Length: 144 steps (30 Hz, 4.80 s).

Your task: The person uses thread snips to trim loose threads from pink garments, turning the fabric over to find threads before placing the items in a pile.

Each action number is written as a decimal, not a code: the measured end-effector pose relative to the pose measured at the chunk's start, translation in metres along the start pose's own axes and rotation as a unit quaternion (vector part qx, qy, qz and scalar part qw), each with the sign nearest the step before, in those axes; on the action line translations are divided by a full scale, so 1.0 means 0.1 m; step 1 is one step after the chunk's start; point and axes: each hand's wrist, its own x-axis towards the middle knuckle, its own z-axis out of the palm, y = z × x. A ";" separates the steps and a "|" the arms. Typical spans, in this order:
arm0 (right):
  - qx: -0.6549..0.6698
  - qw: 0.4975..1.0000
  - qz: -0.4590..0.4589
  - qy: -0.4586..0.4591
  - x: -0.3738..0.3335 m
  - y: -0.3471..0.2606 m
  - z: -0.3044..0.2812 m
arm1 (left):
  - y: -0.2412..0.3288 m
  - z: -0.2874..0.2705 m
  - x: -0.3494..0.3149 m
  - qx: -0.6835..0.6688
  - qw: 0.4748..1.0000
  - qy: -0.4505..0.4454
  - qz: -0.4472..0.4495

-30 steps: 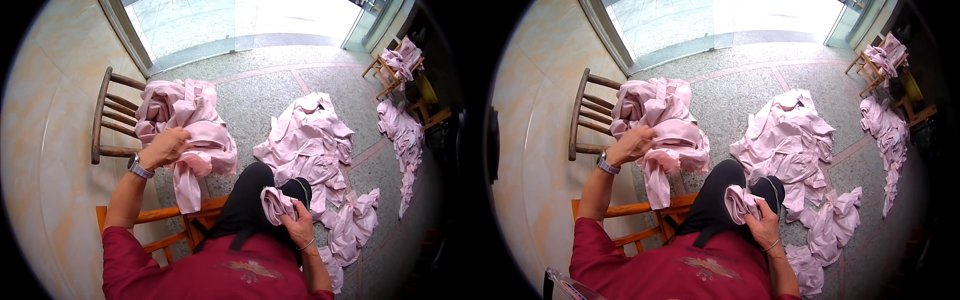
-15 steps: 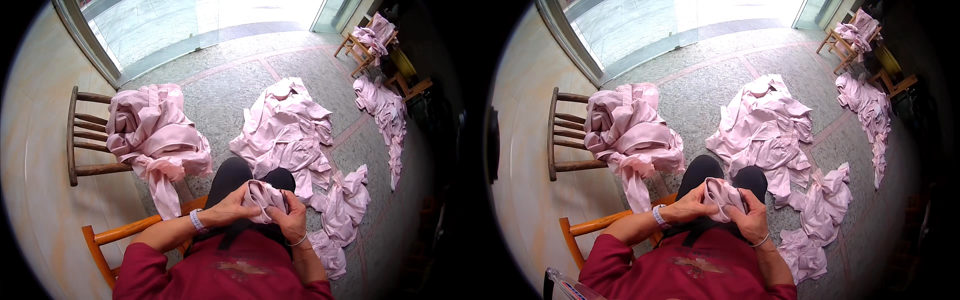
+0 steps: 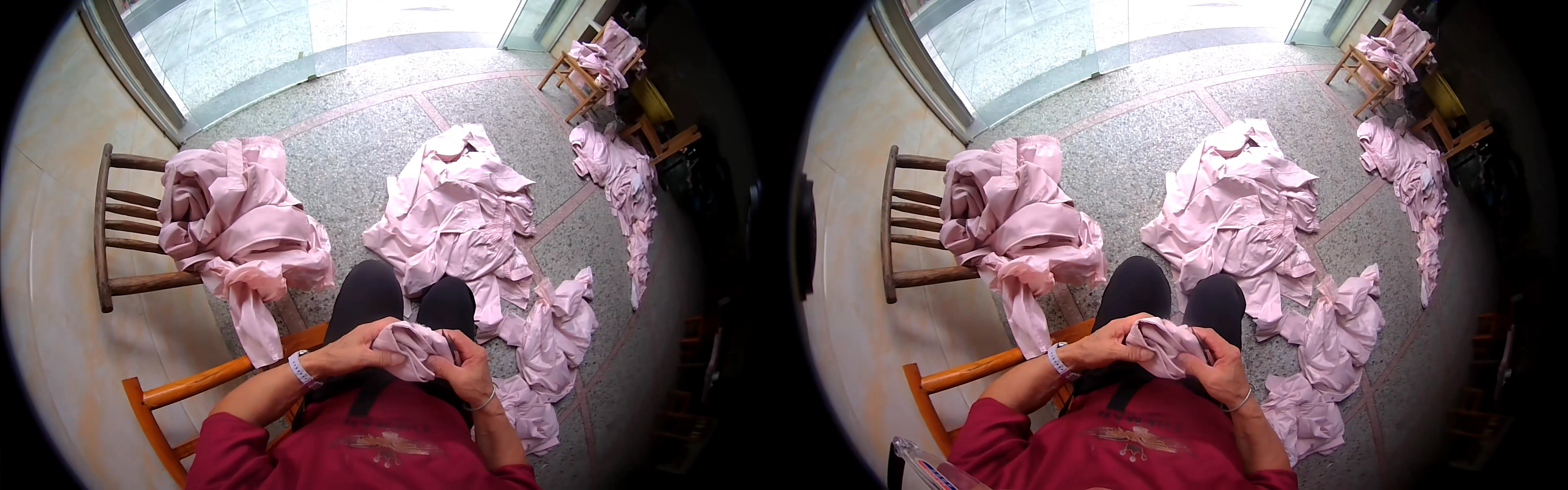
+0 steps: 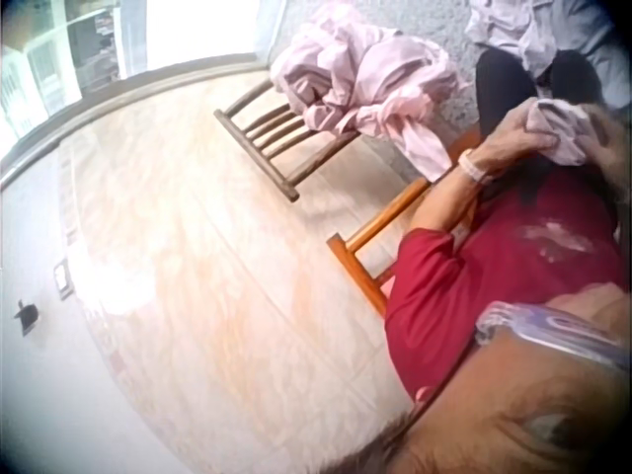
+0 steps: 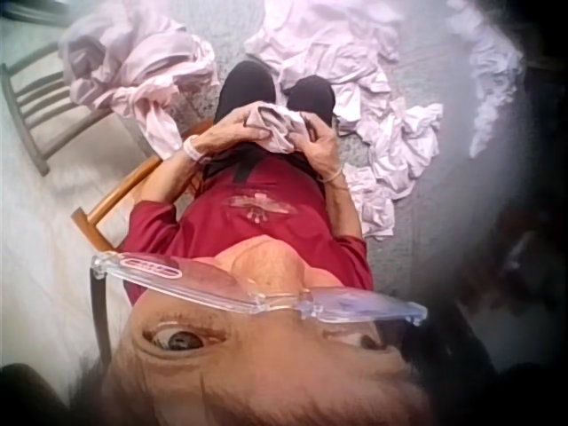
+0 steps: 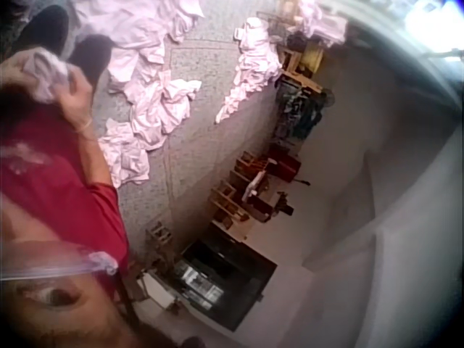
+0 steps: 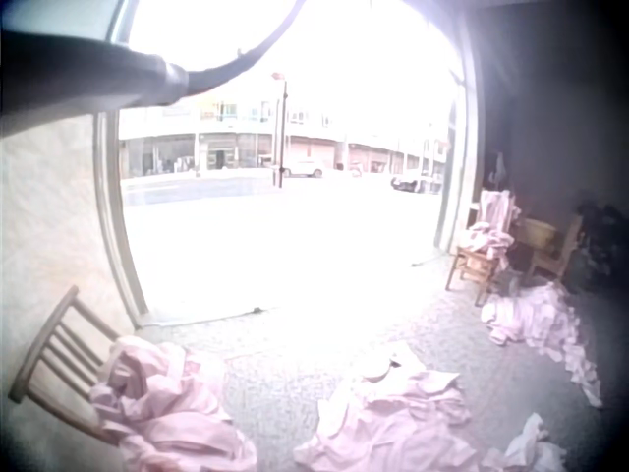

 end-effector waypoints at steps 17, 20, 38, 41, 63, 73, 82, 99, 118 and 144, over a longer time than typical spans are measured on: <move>-0.057 0.995 0.048 0.065 0.12 0.09 -0.21 | 0.05 -0.34 0.06 -0.010 0.964 0.242 0.112; -0.097 0.989 0.032 0.105 0.19 0.21 -0.35 | 0.04 -0.60 0.11 -0.062 0.937 0.307 0.155; -0.344 0.859 -0.105 0.364 0.70 0.84 -0.97 | -0.82 -1.72 0.73 0.111 0.872 0.476 -0.017; -0.363 0.842 -0.115 0.382 0.72 0.85 -0.99 | -1.15 -2.09 0.87 0.159 0.861 0.480 -0.051; -0.400 0.830 -0.093 0.377 0.76 0.82 -1.00 | -1.36 -2.65 1.45 0.425 0.721 0.529 -0.144; -0.375 0.850 -0.048 0.367 0.85 0.62 -0.97 | -1.31 -2.71 2.30 0.367 0.886 0.205 -0.197; -0.390 0.851 -0.006 0.352 0.78 0.61 -1.10 | -1.68 -2.49 3.14 0.129 0.920 0.125 -0.349; -0.406 0.847 -0.011 0.343 0.67 0.67 -1.22 | -2.30 -2.65 3.39 0.195 0.917 0.241 -0.250; -0.379 0.862 -0.044 0.335 0.79 0.60 -1.18 | -1.85 -2.99 3.01 0.419 0.819 0.353 -0.170; -0.374 0.862 0.016 0.342 0.67 0.63 -1.19 | -1.56 -3.26 3.82 -0.072 0.925 0.350 -0.134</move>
